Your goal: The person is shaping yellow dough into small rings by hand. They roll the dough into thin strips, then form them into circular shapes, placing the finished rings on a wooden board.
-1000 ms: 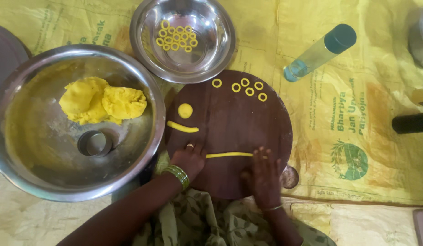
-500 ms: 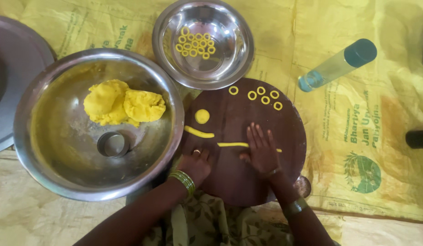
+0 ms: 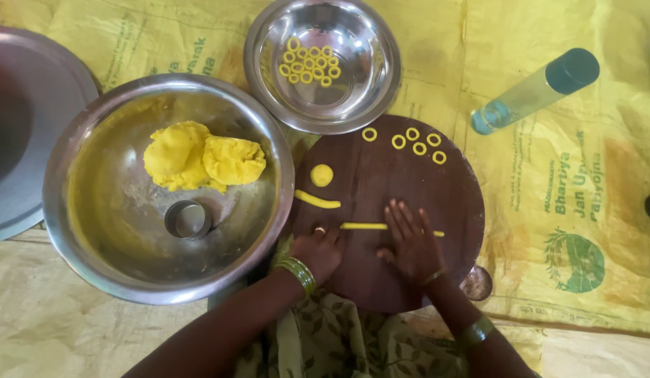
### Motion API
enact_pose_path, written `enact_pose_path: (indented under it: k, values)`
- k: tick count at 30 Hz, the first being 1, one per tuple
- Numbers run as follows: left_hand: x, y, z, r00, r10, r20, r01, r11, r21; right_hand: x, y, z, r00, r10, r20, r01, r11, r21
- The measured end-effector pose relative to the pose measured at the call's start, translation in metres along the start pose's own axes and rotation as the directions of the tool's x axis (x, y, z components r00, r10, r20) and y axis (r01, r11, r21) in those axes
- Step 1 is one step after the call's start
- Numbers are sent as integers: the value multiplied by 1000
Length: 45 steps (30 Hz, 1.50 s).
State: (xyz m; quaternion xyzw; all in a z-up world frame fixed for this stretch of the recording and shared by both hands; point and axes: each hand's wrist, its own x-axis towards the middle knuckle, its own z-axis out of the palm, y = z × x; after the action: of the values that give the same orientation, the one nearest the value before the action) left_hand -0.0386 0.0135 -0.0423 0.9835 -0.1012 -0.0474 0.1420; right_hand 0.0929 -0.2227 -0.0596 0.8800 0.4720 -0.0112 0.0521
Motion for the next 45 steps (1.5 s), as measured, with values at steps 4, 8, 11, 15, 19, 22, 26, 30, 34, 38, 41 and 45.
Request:
enact_pose_path:
  k: [4, 8, 11, 15, 19, 22, 26, 30, 34, 38, 41, 45]
  values:
    - [-15, -11, 11, 988, 58, 142, -63, 998, 31, 22, 7, 13, 997, -37, -61, 43, 994, 102]
    - [-22, -14, 21, 995, 94, -34, -91, 993, 79, -27, -19, 10, 993, -110, -41, 117, 965, 234]
    - [-19, -16, 20, 994, 103, -23, -101, 992, 72, -67, -40, 1, 987, -160, -19, 160, 958, 239]
    - [-6, -14, 11, 928, 149, 342, -241, 939, 245, -60, -39, 5, 991, -133, 19, 129, 980, 155]
    - [-3, -3, -1, 876, 28, 481, -172, 951, 258, 2, -8, 14, 997, -67, 45, 63, 995, 80]
    - [5, -3, -8, 832, -27, 554, -131, 961, 243, 39, 6, 6, 997, -77, 0, 77, 997, 22]
    - [9, -2, -1, 808, -93, 581, -73, 964, 255, 18, -13, -1, 983, -176, -47, 182, 966, 184]
    - [7, -9, -9, 886, -36, 463, -65, 978, 201, -46, -44, -2, 982, -190, 6, 179, 933, 314]
    - [12, -9, -35, 779, -3, 627, -137, 975, 176, -54, -48, -2, 984, -177, -17, 176, 957, 231]
    - [14, -5, -53, 714, -34, 699, -133, 974, 184, 5, -27, 1, 994, -108, -20, 110, 986, 126]
    - [13, -6, -43, 733, -32, 680, -124, 976, 180, 51, -12, 8, 997, -73, 18, 73, 997, 35]
    - [28, -25, -13, 782, -19, 623, -57, 993, 101, 41, -14, 10, 974, -227, 25, 220, 961, 167]
